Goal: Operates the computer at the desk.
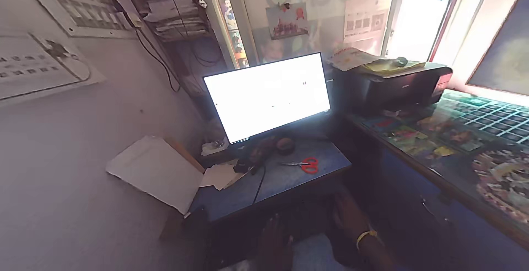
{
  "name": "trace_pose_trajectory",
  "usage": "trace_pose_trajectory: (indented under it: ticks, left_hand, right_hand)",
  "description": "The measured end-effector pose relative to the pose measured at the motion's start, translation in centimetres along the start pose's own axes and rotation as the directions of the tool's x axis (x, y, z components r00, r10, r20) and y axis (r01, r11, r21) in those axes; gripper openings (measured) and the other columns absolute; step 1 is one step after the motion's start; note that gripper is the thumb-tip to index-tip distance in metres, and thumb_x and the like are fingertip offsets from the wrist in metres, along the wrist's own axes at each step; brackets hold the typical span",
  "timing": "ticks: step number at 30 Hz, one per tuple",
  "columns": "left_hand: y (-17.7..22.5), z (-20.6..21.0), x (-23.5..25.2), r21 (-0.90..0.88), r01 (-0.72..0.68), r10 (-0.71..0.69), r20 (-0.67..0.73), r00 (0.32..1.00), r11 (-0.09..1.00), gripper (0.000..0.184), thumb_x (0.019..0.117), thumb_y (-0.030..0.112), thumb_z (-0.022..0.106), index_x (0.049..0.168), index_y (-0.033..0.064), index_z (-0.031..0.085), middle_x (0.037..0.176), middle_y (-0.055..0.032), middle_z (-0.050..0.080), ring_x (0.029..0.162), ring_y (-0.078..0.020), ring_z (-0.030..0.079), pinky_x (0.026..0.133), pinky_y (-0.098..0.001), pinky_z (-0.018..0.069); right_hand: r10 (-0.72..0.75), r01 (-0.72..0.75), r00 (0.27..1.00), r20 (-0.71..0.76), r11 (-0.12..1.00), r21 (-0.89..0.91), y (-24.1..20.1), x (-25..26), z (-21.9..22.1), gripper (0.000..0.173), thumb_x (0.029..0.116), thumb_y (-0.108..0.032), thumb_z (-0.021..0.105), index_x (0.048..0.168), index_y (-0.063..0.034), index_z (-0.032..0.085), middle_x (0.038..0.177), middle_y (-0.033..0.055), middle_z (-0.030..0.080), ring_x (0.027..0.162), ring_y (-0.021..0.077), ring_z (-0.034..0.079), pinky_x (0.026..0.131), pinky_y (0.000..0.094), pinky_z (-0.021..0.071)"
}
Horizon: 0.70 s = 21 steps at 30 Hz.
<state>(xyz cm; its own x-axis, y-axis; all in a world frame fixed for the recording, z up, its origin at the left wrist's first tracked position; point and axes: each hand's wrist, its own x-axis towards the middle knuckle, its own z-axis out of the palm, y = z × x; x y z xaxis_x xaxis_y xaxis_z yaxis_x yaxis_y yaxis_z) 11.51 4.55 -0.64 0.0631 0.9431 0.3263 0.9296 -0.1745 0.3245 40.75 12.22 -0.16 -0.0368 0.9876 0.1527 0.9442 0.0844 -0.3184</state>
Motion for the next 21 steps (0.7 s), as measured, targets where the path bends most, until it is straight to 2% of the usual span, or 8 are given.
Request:
trace_pose_trajectory:
  ticks: [3,5,8,10,12,14,21]
  left_hand:
    - [2.4,-1.0,-0.2,0.037,0.070,-0.076,0.189,0.979,0.997,0.058,0.1002,0.042,0.054,0.145,0.0062,0.056,0.160,-0.0149,0.042,0.151,-0.0333,0.036,0.125,-0.0527,0.0232]
    - [2.7,-1.4,-0.3,0.051,0.017,-0.029,0.240,0.970,0.999,0.057,0.1020,0.041,0.051,0.147,0.0072,0.054,0.162,-0.0137,0.040,0.152,-0.0319,0.033,0.125,-0.0518,0.0224]
    - [1.5,-0.6,-0.8,-0.002,-0.092,0.091,0.182,0.979,0.996,0.052,0.1015,0.044,0.049,0.139,0.0106,0.063,0.160,-0.0142,0.042,0.151,-0.0330,0.035,0.124,-0.0534,0.0240]
    - [1.8,-1.3,-0.8,-0.024,-0.100,0.103,0.206,0.973,0.995,0.050,0.0984,0.045,0.053,0.135,0.0139,0.067,0.157,-0.0115,0.047,0.149,-0.0318,0.038,0.123,-0.0527,0.0261]
    - [1.9,-1.6,-0.9,-0.032,-0.127,0.131,0.234,0.963,0.991,0.049,0.0994,0.046,0.052,0.136,0.0166,0.067,0.158,-0.0096,0.047,0.150,-0.0305,0.037,0.124,-0.0527,0.0252]
    - [1.4,-0.9,-1.1,-0.038,-0.171,0.175,0.217,0.960,0.985,0.049,0.1019,0.047,0.050,0.139,0.0171,0.065,0.160,-0.0117,0.043,0.151,-0.0313,0.035,0.125,-0.0544,0.0227]
    - [0.7,0.2,-1.2,-0.039,-0.220,0.223,0.136,0.965,0.975,0.046,0.1027,0.047,0.049,0.138,0.0219,0.066,0.160,-0.0130,0.044,0.151,-0.0326,0.037,0.123,-0.0575,0.0252]
  right_hand:
    - [-0.008,0.008,0.999,-0.037,1.000,0.010,0.0,0.0,-0.3,0.061,0.0971,-0.037,0.054,0.153,-0.0134,0.049,0.155,0.0154,0.049,0.143,0.0327,0.047,0.117,0.0464,0.0404]
    - [0.004,-0.004,1.000,-0.025,1.000,0.011,0.0,0.0,-0.3,0.061,0.0978,-0.038,0.053,0.154,-0.0133,0.048,0.157,0.0152,0.047,0.144,0.0327,0.046,0.118,0.0461,0.0390]
    - [0.001,-0.001,1.000,-0.030,1.000,0.006,0.0,-0.1,-0.2,0.060,0.0982,-0.037,0.052,0.154,-0.0132,0.048,0.156,0.0154,0.048,0.144,0.0330,0.046,0.118,0.0463,0.0395]
    - [0.003,-0.003,1.000,-0.029,1.000,0.019,0.0,-0.1,-0.1,0.060,0.0986,-0.037,0.052,0.154,-0.0134,0.048,0.157,0.0151,0.047,0.144,0.0326,0.046,0.118,0.0462,0.0388]
    - [-0.005,0.006,0.999,-0.053,1.000,0.030,0.0,-0.1,0.1,0.060,0.0976,-0.037,0.054,0.152,-0.0125,0.050,0.155,0.0153,0.049,0.143,0.0328,0.047,0.118,0.0461,0.0396]
    - [-0.014,0.016,0.998,-0.068,1.000,0.025,0.0,-0.1,0.0,0.059,0.0973,-0.036,0.054,0.152,-0.0123,0.051,0.154,0.0150,0.050,0.143,0.0323,0.048,0.117,0.0459,0.0403]
    - [-0.001,0.002,0.999,-0.033,1.000,0.026,-0.2,-0.2,-0.4,0.060,0.0978,-0.036,0.054,0.153,-0.0118,0.049,0.156,0.0154,0.048,0.144,0.0324,0.046,0.119,0.0463,0.0385]
